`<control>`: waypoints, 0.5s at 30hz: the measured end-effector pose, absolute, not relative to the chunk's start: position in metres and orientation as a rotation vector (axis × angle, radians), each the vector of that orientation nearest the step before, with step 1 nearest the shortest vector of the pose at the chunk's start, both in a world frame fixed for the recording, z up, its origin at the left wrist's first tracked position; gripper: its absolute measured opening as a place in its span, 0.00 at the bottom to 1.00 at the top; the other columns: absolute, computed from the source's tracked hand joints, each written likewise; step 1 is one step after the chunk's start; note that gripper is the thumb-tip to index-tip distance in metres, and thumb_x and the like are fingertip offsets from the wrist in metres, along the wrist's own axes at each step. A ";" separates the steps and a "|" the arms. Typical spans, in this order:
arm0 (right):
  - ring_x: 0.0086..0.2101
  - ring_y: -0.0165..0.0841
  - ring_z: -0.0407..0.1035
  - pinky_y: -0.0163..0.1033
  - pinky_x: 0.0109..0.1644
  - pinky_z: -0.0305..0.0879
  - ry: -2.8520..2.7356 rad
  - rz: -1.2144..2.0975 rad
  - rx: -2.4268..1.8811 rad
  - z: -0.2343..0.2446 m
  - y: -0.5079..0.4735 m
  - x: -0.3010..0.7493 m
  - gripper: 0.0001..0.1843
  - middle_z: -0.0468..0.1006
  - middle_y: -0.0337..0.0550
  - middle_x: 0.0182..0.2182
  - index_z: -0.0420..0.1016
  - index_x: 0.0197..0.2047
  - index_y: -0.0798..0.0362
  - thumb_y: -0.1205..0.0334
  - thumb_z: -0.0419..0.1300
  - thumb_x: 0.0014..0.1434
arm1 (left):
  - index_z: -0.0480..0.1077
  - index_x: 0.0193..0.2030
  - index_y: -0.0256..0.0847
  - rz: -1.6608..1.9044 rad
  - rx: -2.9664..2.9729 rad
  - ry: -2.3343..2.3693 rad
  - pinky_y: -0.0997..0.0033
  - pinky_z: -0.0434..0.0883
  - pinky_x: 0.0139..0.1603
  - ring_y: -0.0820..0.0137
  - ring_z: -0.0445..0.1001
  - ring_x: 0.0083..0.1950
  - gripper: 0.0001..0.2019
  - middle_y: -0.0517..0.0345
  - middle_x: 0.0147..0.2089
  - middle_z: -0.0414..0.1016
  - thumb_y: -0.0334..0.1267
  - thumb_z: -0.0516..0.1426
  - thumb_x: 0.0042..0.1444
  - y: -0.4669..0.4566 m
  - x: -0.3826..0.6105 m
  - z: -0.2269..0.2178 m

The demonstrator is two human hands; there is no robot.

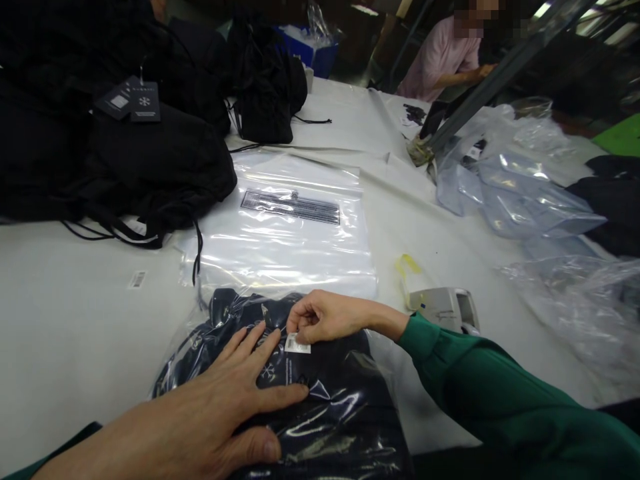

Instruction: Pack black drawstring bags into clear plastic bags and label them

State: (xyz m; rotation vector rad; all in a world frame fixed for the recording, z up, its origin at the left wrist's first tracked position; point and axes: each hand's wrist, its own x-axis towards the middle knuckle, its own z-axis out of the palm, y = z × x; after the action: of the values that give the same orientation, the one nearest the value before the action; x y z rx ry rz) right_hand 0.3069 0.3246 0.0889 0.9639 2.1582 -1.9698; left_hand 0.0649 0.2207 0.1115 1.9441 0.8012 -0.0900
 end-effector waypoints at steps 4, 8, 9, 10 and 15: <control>0.23 0.25 0.65 0.28 0.24 0.58 2.174 -1.895 0.950 0.082 0.324 0.309 0.09 0.73 0.34 0.22 0.78 0.39 0.56 0.68 0.62 0.53 | 0.54 0.68 0.62 -0.084 1.955 0.784 0.30 0.39 0.66 0.45 0.27 0.72 0.26 0.59 0.74 0.27 0.50 0.52 0.64 0.221 0.064 0.111; 0.24 0.25 0.65 0.28 0.26 0.58 2.158 -1.867 0.934 0.082 0.324 0.310 0.09 0.73 0.34 0.23 0.77 0.41 0.57 0.68 0.62 0.54 | 0.51 0.69 0.63 -0.144 1.975 0.793 0.31 0.40 0.67 0.46 0.26 0.72 0.26 0.60 0.75 0.27 0.51 0.50 0.65 0.222 0.064 0.112; 0.24 0.25 0.65 0.28 0.26 0.58 2.158 -1.866 0.932 0.082 0.324 0.311 0.10 0.73 0.34 0.23 0.77 0.41 0.57 0.68 0.62 0.54 | 0.51 0.69 0.64 -0.155 1.983 0.791 0.31 0.40 0.67 0.46 0.26 0.72 0.26 0.60 0.75 0.27 0.52 0.50 0.65 0.222 0.064 0.113; 0.24 0.25 0.65 0.28 0.26 0.58 2.159 -1.865 0.931 0.082 0.324 0.311 0.10 0.73 0.34 0.24 0.77 0.42 0.57 0.68 0.62 0.54 | 0.50 0.69 0.64 -0.158 1.989 0.788 0.31 0.41 0.67 0.46 0.26 0.72 0.26 0.60 0.75 0.27 0.52 0.50 0.65 0.223 0.065 0.114; 0.24 0.25 0.64 0.28 0.26 0.57 2.187 -1.851 0.920 0.084 0.324 0.314 0.11 0.73 0.34 0.24 0.77 0.43 0.56 0.69 0.60 0.55 | 0.52 0.68 0.64 -0.172 2.000 0.782 0.27 0.43 0.64 0.41 0.30 0.72 0.26 0.56 0.75 0.27 0.51 0.51 0.64 0.227 0.072 0.121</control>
State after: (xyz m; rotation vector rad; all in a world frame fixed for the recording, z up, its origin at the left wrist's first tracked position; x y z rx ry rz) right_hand 0.3139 0.3240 0.0840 0.9204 2.1871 -1.8515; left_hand 0.0715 0.2270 0.1209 1.9997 0.7824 -0.1722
